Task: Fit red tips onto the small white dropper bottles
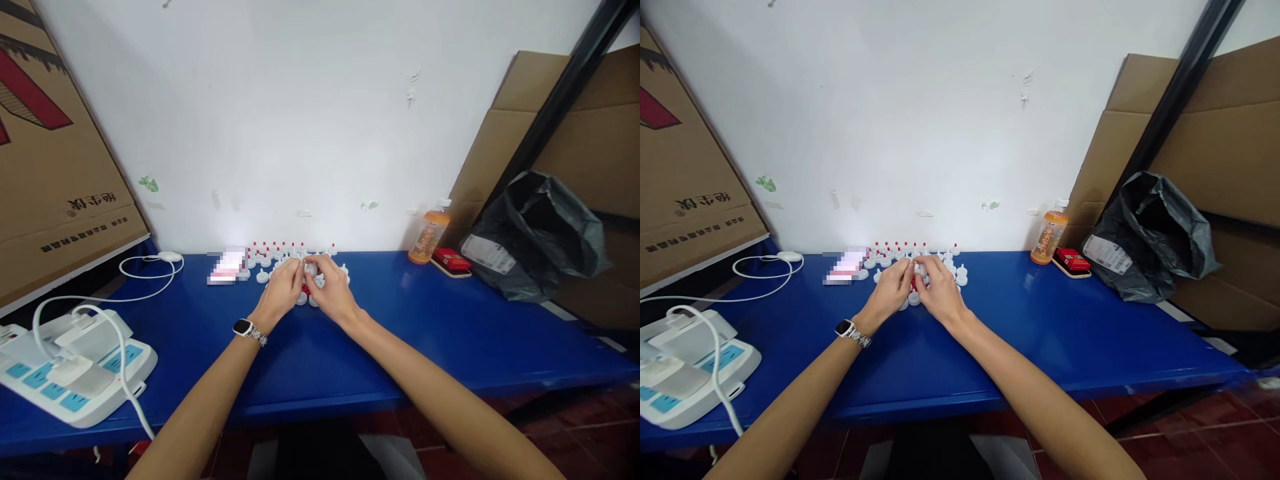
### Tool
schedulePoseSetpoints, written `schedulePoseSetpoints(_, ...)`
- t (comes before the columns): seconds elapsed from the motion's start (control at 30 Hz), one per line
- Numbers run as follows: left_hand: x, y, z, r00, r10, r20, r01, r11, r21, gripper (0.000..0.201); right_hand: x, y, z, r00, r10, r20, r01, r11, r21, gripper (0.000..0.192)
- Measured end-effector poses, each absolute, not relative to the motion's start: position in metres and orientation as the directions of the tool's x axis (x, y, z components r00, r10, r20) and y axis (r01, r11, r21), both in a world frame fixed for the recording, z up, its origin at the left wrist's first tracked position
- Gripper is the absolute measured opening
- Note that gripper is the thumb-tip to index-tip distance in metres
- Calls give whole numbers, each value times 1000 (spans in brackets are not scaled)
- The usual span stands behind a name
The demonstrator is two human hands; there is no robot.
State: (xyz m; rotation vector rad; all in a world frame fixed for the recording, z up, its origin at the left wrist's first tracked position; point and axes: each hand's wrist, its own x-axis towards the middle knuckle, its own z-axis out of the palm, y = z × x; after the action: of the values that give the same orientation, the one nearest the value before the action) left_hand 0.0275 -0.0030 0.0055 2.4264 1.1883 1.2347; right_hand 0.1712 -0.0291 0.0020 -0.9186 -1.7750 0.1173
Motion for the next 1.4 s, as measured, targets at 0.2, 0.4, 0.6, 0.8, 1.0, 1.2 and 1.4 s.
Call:
schedulePoseSetpoints(0.2,34,10,1,126,876,466,362,-478,800,42,182,-20,5,-167,589,791,628,682,-375,29)
schedulePoseSetpoints(0.4,0,21,7,151,817,557,510,-547,664,36,208,-10,2,53,647,761,645,559,-520,23)
schedulePoseSetpoints(0.6,3,19,1,383,769,511,760,-577,300,29,197,-9,-3,33,731,681,545,558,-626,16)
schedulePoseSetpoints(0.8,-19,21,5,337,769,543,731,-577,364,34,204,-10,-3,70,796,601,561,467,-684,13)
schedulePoseSetpoints(1.0,-35,23,1,452,757,472,716,-624,314,29,196,2,-5,20,847,530,411,477,-777,16)
schedulePoseSetpoints(1.2,-32,20,-4,497,751,434,701,-642,309,17,175,49,4,-94,893,439,312,446,-839,13)
schedulePoseSetpoints(1.4,-53,18,9,350,807,476,707,-561,431,18,126,97,28,-381,857,348,636,515,-574,17)
